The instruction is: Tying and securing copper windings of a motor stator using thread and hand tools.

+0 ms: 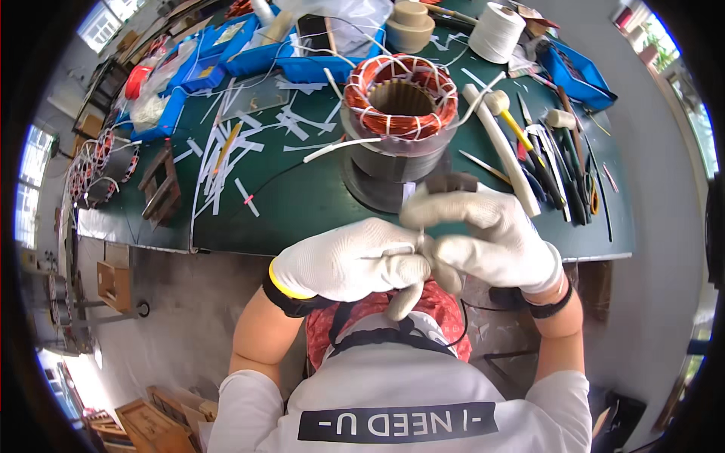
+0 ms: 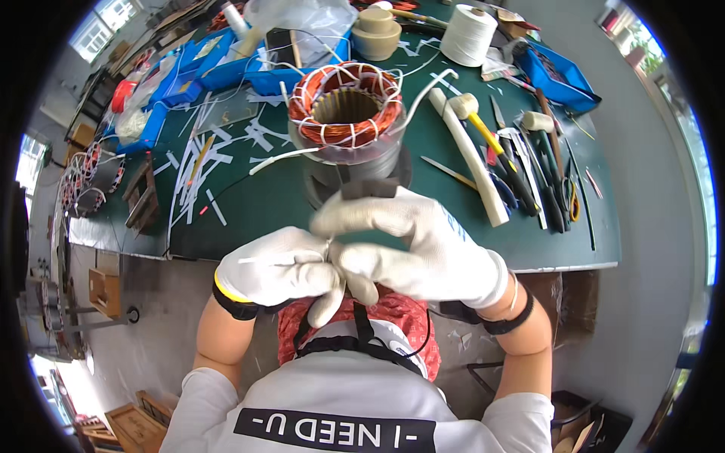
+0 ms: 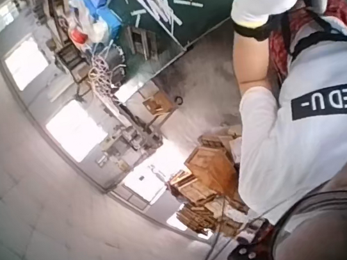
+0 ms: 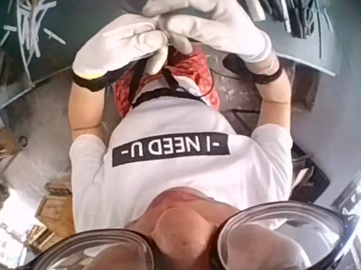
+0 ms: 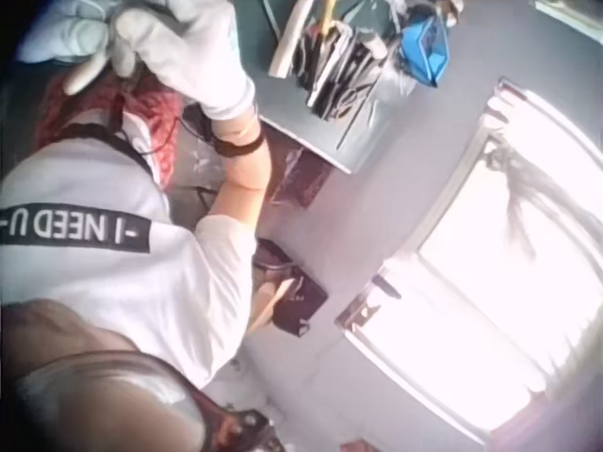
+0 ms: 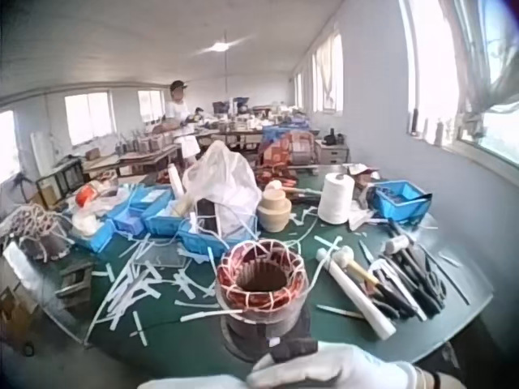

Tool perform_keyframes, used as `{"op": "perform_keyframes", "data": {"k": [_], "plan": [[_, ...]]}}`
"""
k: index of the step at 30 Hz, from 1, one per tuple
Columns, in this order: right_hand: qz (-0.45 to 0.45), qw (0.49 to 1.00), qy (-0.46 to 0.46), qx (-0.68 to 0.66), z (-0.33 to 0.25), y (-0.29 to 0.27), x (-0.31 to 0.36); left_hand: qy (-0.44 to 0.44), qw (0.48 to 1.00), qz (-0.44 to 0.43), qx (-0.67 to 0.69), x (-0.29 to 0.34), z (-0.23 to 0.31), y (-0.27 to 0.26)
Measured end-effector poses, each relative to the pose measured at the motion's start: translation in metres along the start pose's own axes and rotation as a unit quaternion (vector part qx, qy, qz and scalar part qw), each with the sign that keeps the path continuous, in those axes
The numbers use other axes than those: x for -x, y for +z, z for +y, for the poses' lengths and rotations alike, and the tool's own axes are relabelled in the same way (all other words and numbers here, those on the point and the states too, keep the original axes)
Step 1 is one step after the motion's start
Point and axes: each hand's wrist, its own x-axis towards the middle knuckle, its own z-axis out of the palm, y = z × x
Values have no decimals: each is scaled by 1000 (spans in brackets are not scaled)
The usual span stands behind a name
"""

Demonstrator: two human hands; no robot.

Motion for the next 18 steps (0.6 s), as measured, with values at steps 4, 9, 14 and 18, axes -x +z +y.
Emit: {"op": "perform_keyframes", "data": {"k": [4, 9, 14, 18], "plan": [[18, 977, 155, -143, 5, 0, 9, -8, 999, 25, 36, -7, -19, -1], [91, 985, 108, 104, 17, 3, 19, -59, 992, 88, 67, -12, -32, 1], [35, 997, 10, 73, 23, -4, 16, -66, 994, 89, 17, -18, -31, 1], [193, 949, -1, 250, 26, 5, 20, -64, 983, 168, 44, -27, -32, 9]]}}
